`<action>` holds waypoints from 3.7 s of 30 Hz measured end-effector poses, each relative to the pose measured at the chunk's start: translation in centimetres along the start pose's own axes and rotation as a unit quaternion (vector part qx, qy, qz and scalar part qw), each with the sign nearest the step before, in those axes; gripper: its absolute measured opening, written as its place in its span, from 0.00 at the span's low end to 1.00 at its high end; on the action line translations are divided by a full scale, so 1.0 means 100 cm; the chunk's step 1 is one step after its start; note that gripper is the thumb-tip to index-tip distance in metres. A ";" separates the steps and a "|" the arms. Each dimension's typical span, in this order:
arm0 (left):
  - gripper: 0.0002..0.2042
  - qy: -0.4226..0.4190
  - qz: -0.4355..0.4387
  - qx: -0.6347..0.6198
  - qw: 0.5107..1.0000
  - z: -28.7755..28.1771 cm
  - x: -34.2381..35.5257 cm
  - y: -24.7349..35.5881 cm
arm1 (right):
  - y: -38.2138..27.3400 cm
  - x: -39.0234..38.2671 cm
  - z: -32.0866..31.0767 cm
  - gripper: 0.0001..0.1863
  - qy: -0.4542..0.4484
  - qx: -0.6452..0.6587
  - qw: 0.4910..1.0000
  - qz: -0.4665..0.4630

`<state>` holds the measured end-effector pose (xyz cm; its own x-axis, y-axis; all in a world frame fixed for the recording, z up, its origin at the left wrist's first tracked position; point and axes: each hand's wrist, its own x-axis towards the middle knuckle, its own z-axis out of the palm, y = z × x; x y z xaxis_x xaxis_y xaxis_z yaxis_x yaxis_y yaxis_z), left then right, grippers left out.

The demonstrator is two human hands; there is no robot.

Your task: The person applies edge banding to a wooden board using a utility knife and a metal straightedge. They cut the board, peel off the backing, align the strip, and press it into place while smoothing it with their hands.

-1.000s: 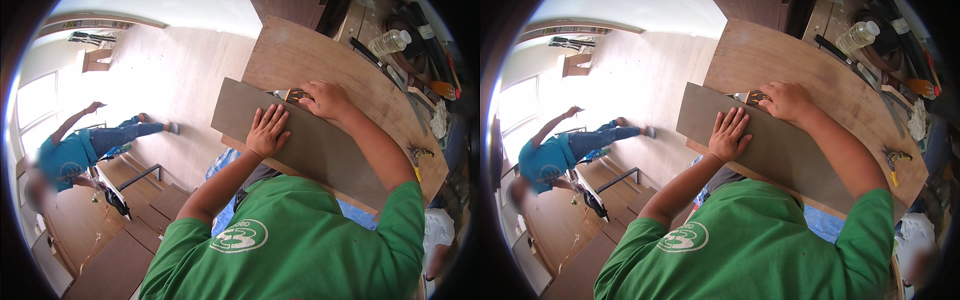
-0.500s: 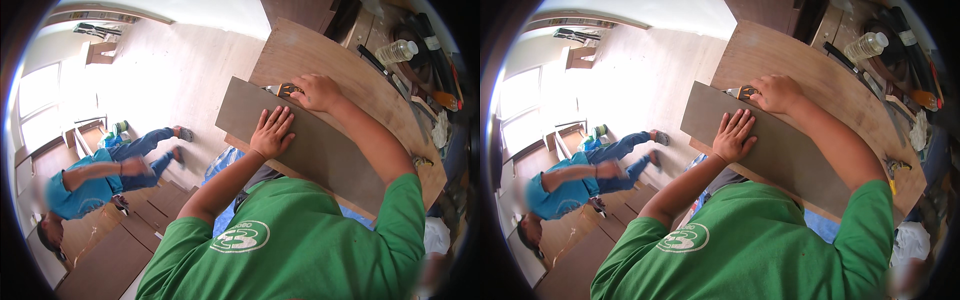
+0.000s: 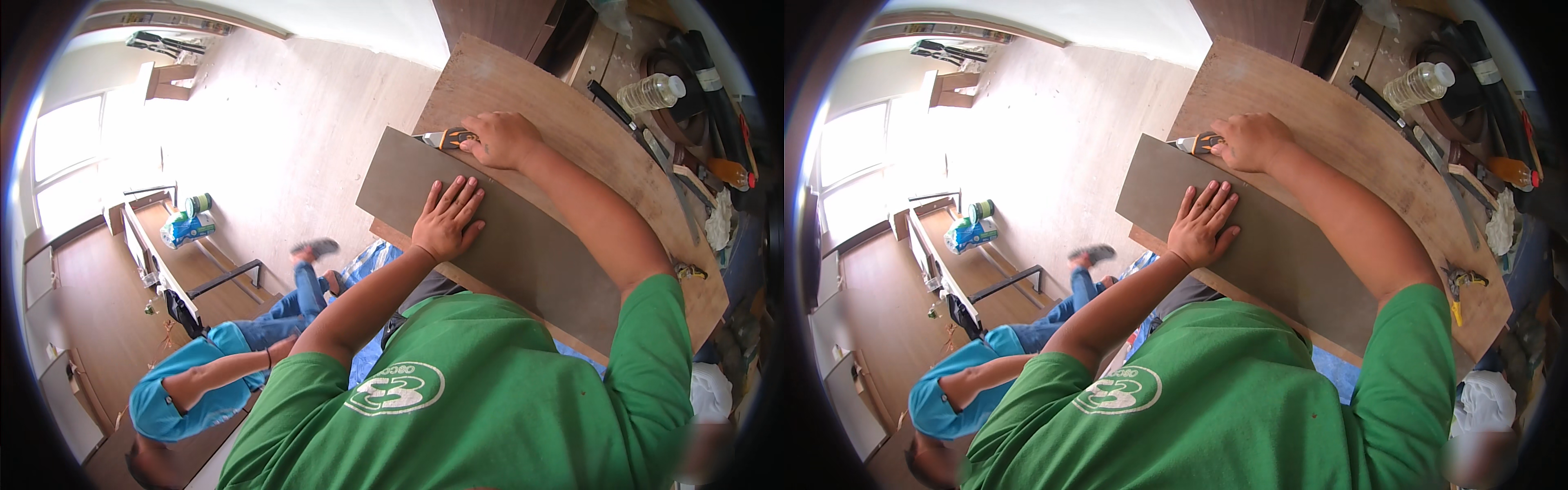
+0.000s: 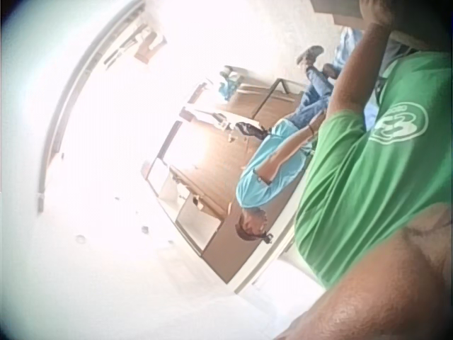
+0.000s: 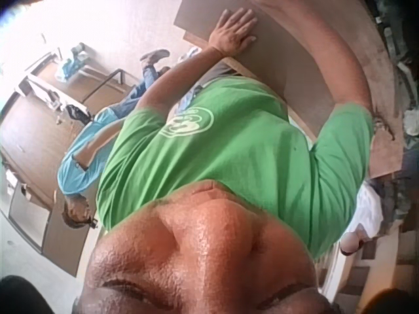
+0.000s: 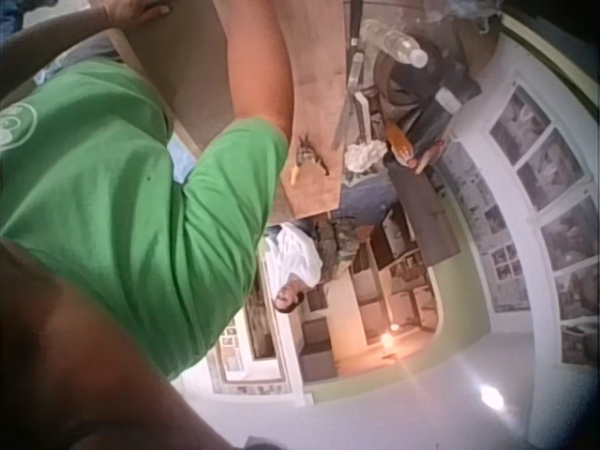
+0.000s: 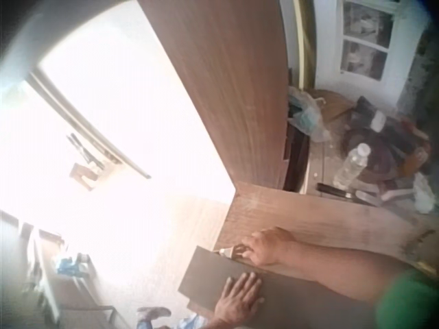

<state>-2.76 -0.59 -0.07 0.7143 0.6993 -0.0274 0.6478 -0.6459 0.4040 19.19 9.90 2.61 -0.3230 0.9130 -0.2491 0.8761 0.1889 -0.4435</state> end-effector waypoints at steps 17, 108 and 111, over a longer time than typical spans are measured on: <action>0.28 0.005 0.000 -0.003 1.000 -0.002 0.001 0.002 | -0.012 0.024 0.003 0.21 -0.002 0.020 1.000 0.012; 0.35 -0.085 -0.307 -0.570 0.757 -0.066 0.052 -0.257 | -0.179 -0.364 0.189 0.17 0.053 0.495 0.651 0.573; 0.40 -0.183 -0.314 -0.598 0.714 -0.060 0.049 -0.243 | -0.213 -0.397 0.290 0.24 0.005 0.393 0.664 0.636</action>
<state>-16.56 20.40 -4.53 0.5453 0.4671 -0.6960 0.3380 0.6373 0.6925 2.98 -40.85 -3.00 0.5050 0.1572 -0.8487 -0.0204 -0.9808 -0.1938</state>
